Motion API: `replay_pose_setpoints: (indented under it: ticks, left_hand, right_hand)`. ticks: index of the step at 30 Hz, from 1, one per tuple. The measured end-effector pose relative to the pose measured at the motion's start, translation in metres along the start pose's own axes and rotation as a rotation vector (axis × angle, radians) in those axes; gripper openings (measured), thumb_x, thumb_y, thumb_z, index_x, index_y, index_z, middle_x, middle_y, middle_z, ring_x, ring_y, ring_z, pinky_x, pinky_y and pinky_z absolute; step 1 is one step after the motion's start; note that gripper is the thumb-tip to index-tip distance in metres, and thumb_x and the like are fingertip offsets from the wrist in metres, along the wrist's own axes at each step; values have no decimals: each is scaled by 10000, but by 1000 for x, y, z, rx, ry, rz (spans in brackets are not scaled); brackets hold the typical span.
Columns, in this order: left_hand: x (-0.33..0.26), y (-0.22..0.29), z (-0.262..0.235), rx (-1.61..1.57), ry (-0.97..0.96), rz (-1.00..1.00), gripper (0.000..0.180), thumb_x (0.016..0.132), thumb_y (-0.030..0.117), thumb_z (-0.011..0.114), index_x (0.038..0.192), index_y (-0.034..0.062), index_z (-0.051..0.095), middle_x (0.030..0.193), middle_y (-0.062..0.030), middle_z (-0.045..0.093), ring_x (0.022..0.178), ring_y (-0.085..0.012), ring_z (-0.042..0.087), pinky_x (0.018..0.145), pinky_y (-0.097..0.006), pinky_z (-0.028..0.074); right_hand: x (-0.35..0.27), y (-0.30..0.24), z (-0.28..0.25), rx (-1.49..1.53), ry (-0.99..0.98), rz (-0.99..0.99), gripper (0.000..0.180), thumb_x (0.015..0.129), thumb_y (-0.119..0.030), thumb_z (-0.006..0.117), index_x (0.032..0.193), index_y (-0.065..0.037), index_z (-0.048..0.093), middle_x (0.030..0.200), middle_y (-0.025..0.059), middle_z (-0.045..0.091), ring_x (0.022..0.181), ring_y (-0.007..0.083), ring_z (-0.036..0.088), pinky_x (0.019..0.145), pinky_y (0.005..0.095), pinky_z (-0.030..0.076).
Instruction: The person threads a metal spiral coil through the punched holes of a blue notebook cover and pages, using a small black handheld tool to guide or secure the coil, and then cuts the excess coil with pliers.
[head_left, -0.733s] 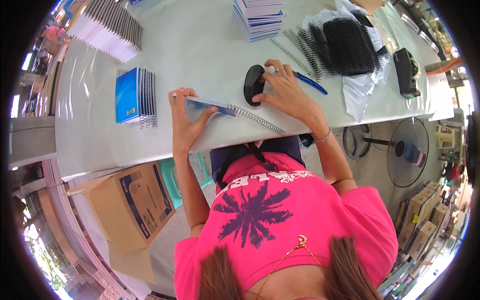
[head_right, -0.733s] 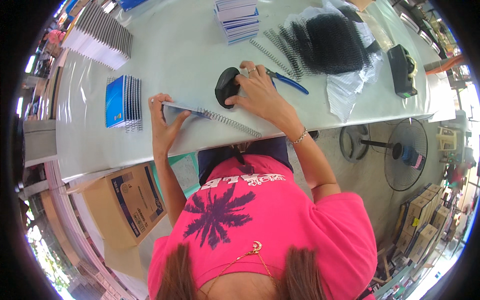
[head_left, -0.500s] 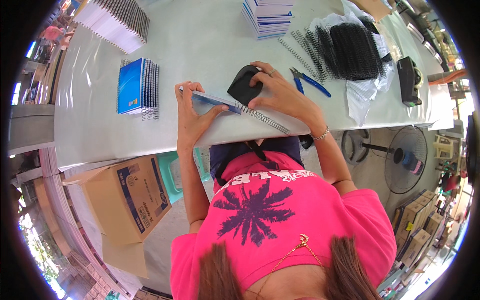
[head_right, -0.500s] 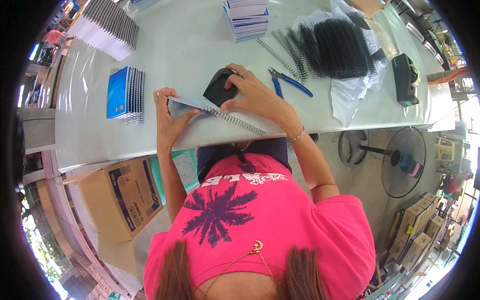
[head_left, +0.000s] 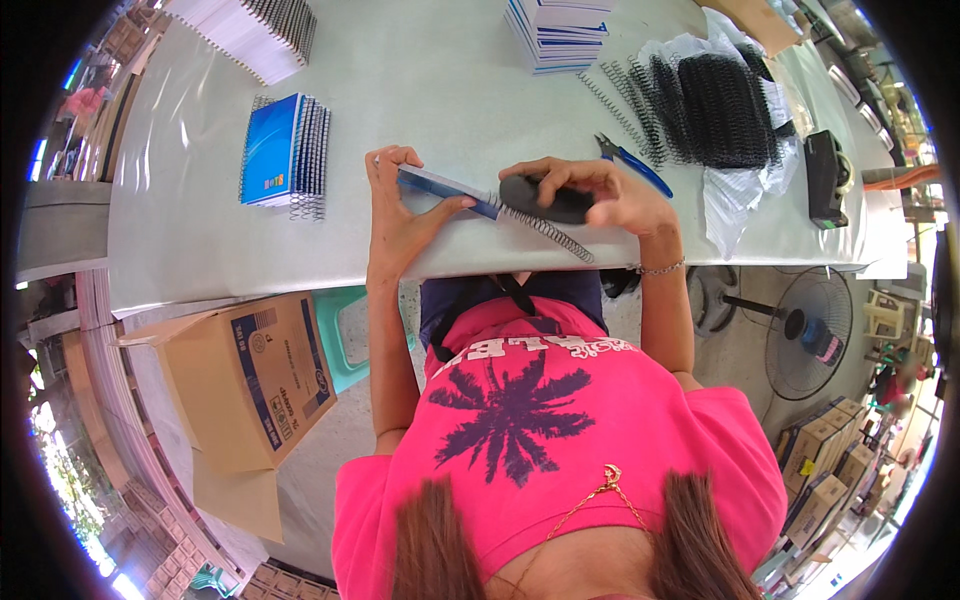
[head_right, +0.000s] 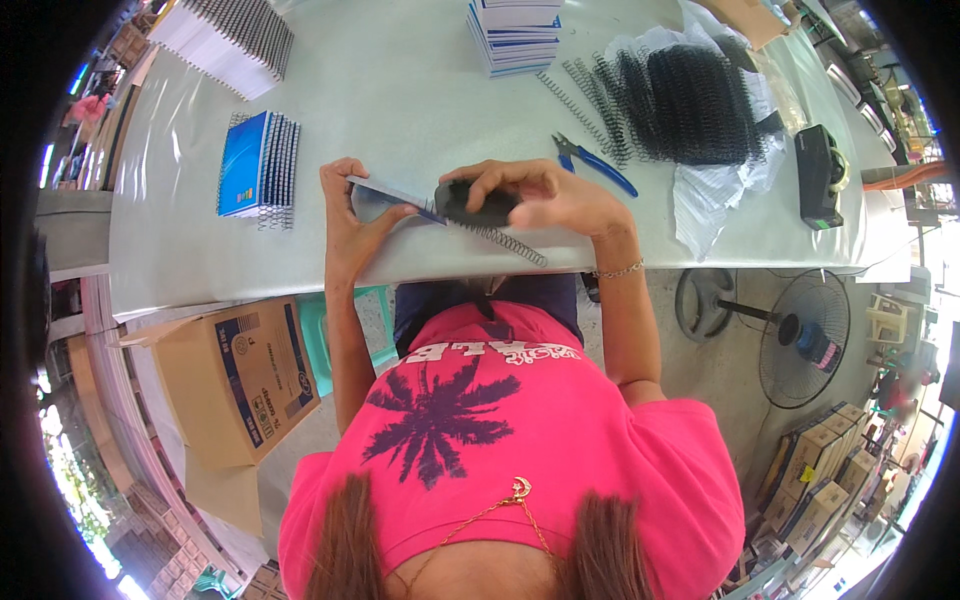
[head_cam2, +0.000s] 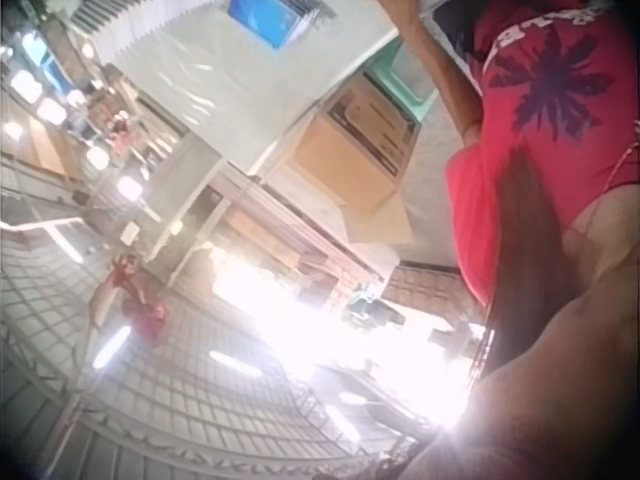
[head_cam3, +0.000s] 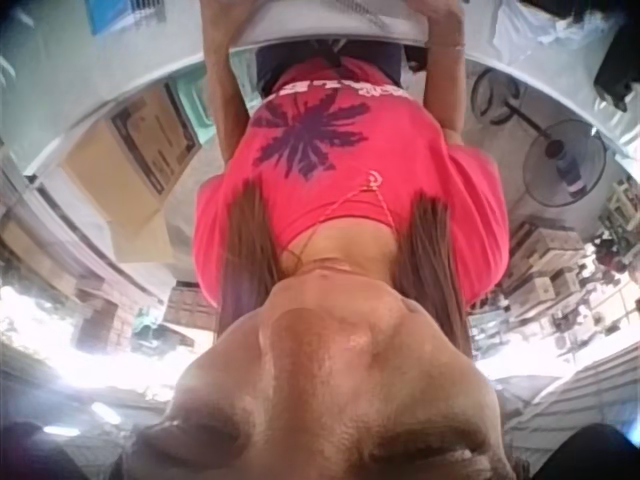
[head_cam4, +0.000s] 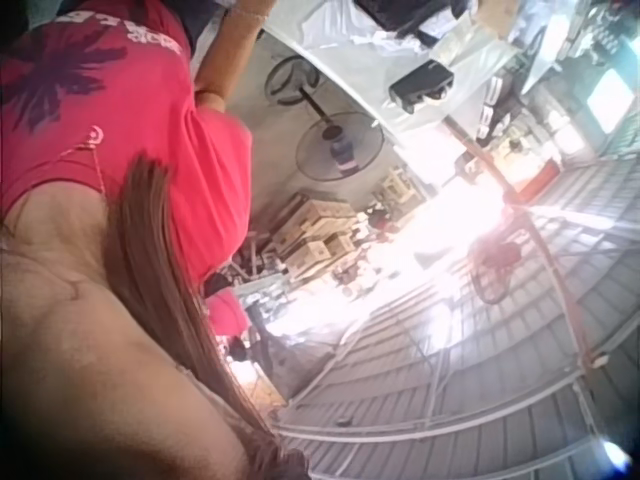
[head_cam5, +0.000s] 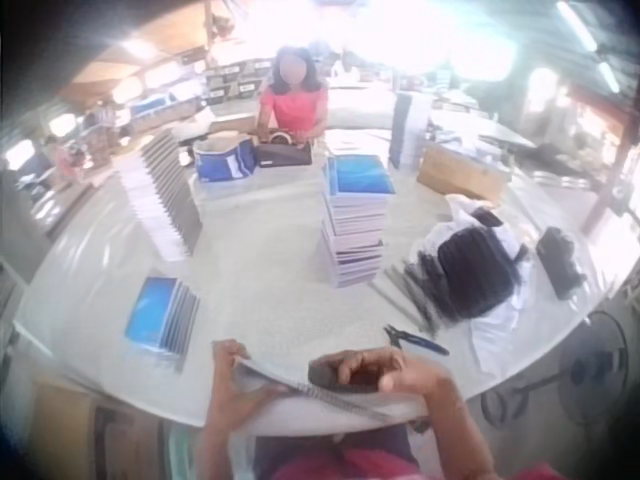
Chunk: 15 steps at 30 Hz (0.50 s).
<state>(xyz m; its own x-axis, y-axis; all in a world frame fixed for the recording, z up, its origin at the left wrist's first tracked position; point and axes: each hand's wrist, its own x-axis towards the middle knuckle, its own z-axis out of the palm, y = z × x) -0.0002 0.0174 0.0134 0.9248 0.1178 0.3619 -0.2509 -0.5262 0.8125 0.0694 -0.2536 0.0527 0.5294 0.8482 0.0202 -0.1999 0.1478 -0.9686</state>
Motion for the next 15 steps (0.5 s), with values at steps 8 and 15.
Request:
replay_pose_setpoints:
  ticks: [8, 15]
  left_hand:
    - [3, 2, -1, 28, 9, 17, 688, 596, 223, 922, 1066, 54, 449, 1055, -93, 379, 1020, -267, 440, 904, -372, 410]
    - [0, 0, -5, -13, -29, -30, 680, 595, 208, 918, 1068, 56, 453, 1049, -92, 376, 1038, -265, 436, 935, -364, 400]
  right_hand:
    - [10, -20, 20, -389, 127, 172, 392, 826, -288, 752, 1070, 13, 687, 1395, 150, 524, 1221, 216, 507, 1060, 328, 368]
    - [10, -5, 18, -205, 129, 46, 358, 847, -254, 730, 1104, -7, 691, 1222, 75, 604, 1071, 156, 541, 921, 285, 430]
